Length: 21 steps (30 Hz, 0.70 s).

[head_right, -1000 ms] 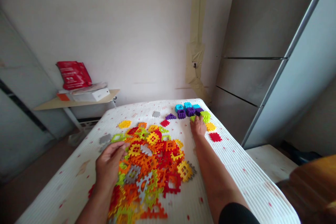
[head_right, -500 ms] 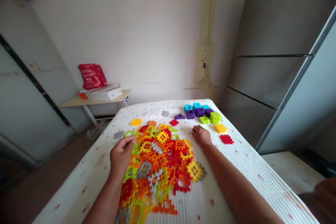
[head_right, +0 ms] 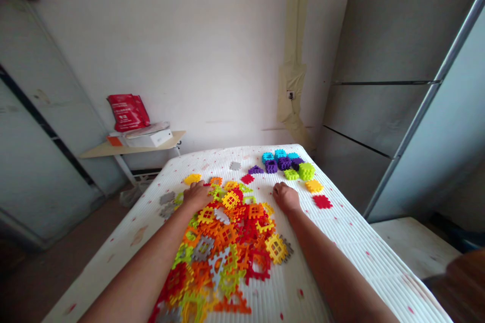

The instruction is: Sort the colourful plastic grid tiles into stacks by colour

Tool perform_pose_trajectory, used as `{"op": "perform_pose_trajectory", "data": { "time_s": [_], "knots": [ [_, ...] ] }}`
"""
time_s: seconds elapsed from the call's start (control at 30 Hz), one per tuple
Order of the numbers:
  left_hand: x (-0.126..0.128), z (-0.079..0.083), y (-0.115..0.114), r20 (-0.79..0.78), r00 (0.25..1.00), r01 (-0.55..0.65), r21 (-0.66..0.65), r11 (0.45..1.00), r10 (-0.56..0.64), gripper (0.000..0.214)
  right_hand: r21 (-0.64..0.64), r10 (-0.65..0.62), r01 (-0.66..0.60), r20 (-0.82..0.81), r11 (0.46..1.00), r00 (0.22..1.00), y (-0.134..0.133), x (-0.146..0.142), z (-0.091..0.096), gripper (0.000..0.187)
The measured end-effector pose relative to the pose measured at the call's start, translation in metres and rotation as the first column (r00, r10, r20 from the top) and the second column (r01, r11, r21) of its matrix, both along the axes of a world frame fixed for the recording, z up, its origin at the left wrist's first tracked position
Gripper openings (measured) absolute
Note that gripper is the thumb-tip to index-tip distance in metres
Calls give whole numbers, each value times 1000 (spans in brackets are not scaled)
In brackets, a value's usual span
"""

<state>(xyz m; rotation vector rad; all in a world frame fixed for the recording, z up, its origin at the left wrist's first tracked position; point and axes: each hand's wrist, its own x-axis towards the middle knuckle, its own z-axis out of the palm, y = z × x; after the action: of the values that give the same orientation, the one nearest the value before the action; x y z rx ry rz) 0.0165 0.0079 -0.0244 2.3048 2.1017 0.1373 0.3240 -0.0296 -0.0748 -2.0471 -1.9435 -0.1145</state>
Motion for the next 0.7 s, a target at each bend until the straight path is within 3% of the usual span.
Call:
{"op": "perform_pose_trajectory", "data": {
  "time_s": [0.3,0.53,0.63,0.7],
  "knots": [
    [0,2,-7,-51,999,20,28,999,-18,21,7,-5,5,10,1000,1000,0,-1,0,22],
    [-9,10,-15,15,997,73,128,989,-75,21,-11,-22,22,14,1000,1000,1,-1,-1,22],
    [-17,11,-23,149,984,72,190,979,-101,23,-17,-47,47,22,999,999,3,0,-3,22],
    [-22,10,-35,447,888,-7,246,969,-106,23,-18,-50,50,26,999,998,3,0,-3,22]
  ]
}}
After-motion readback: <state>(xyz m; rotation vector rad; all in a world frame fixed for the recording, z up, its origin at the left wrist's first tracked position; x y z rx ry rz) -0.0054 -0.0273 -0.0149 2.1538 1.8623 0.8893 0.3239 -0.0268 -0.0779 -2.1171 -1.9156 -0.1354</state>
